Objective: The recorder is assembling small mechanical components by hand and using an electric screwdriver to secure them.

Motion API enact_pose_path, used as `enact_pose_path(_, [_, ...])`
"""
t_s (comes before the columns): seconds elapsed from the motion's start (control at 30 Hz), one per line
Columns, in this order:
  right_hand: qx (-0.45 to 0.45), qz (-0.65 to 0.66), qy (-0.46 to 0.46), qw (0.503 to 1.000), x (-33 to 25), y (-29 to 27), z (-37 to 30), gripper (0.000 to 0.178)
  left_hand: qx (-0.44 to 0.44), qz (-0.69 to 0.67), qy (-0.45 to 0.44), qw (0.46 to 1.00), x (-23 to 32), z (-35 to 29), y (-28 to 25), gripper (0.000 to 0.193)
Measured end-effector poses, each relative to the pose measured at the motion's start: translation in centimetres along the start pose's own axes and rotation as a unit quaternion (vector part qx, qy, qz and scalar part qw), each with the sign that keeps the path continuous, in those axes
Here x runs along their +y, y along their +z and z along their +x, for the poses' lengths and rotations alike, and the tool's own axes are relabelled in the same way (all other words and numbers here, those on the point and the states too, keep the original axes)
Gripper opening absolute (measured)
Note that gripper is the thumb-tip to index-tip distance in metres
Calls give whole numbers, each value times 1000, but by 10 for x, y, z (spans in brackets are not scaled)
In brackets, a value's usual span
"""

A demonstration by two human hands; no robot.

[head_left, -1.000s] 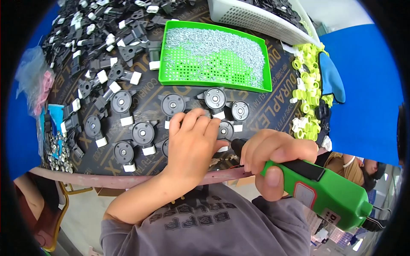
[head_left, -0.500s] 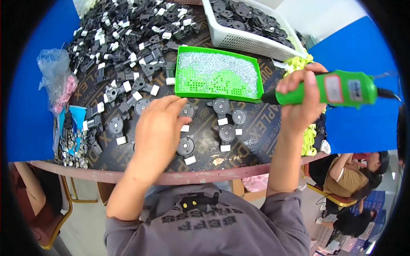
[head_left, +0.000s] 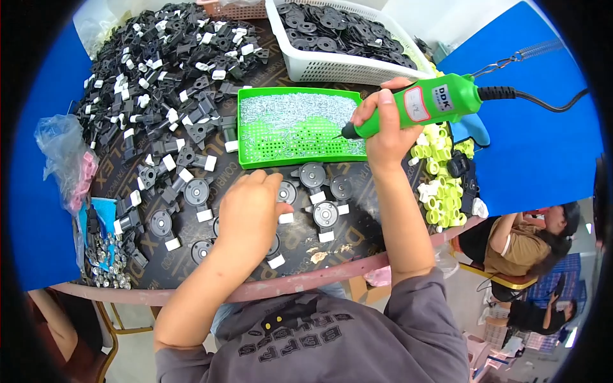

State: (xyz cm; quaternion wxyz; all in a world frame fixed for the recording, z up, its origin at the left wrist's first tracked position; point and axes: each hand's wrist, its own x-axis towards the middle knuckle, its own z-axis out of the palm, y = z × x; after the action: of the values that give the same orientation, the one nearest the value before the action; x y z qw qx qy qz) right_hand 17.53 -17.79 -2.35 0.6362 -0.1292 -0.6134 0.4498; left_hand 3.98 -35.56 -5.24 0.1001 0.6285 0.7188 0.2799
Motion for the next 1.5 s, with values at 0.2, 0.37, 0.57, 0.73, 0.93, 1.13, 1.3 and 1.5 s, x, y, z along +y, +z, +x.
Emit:
enact_pose_path(0.2, [-4, -20, 18, 1000, 13, -5, -6, 13, -23, 7, 31, 999, 2, 10, 3, 27])
enact_pose_path(0.37, [-17, 16, 29, 999, 12, -7, -7, 16, -45, -7, -3, 999, 2, 12, -3, 30])
enact_pose_path(0.57, [-17, 1, -4, 1000, 13, -10, -7, 15, -27, 0, 4, 1000, 1, 9, 2, 32])
enact_pose_path(0.73, [-24, 13, -31, 999, 15, -11, -8, 15, -8, 18, 24, 1000, 2, 8, 5, 29])
enact_pose_path(0.93, [-26, 16, -42, 999, 16, -11, -10, 14, 19, 17, 39, 999, 1, 3, 8, 29])
enact_pose_path(1.13, [-27, 15, -46, 998, 16, -12, -9, 13, 26, 13, 41, 999, 0, 3, 7, 30])
enact_pose_path(1.3, [-18, 18, -43, 999, 15, -10, -9, 14, 22, 19, 41, 999, 0, 4, 7, 30])
enact_pose_path(1.5, [-14, 13, -20, 1000, 15, -12, -10, 14, -34, 17, 4, 999, 3, 4, 3, 44])
